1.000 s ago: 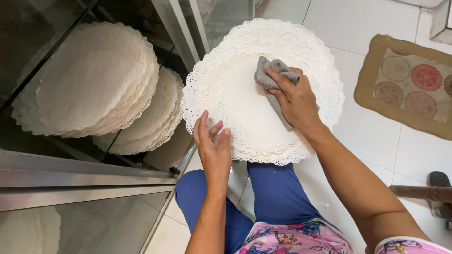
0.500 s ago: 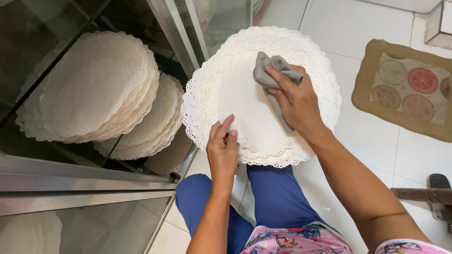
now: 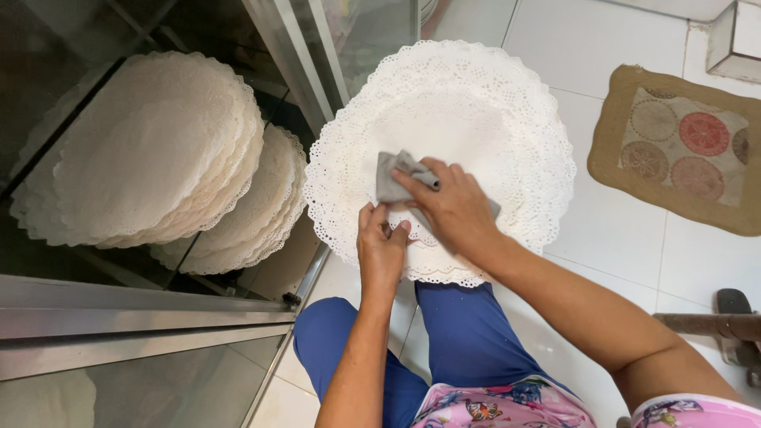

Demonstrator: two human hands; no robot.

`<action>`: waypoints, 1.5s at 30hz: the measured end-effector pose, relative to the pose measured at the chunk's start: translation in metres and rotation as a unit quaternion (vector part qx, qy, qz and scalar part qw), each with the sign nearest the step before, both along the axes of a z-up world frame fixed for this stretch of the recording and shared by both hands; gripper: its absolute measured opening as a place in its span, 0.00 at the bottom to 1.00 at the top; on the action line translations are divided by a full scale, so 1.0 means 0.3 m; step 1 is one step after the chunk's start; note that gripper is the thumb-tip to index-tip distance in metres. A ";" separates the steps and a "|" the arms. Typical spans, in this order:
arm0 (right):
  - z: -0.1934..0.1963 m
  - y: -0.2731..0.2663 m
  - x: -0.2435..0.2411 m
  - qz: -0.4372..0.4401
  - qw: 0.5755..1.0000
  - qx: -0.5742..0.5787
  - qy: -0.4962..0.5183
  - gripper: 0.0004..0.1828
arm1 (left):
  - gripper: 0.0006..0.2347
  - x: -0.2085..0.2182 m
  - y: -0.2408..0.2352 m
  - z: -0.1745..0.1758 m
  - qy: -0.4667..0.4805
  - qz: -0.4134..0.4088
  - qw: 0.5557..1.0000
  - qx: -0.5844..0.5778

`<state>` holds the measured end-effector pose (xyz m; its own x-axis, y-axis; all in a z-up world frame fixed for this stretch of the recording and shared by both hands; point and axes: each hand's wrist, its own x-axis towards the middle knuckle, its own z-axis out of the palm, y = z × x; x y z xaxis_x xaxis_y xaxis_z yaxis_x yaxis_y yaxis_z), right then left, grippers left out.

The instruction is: The person sits on the floor and wipes white lace dish racks with a gray cloth. They repeatedly pick up a rack from a glass cabinet, wipe its surface, and return it to the stack.

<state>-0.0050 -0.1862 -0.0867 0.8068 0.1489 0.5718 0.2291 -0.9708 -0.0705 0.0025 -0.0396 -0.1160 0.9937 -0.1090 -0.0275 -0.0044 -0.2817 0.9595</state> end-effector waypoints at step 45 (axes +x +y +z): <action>-0.026 -0.269 0.400 -0.116 0.991 -0.052 0.030 0.19 | 0.23 -0.001 0.011 0.022 0.084 -0.032 0.991 -0.101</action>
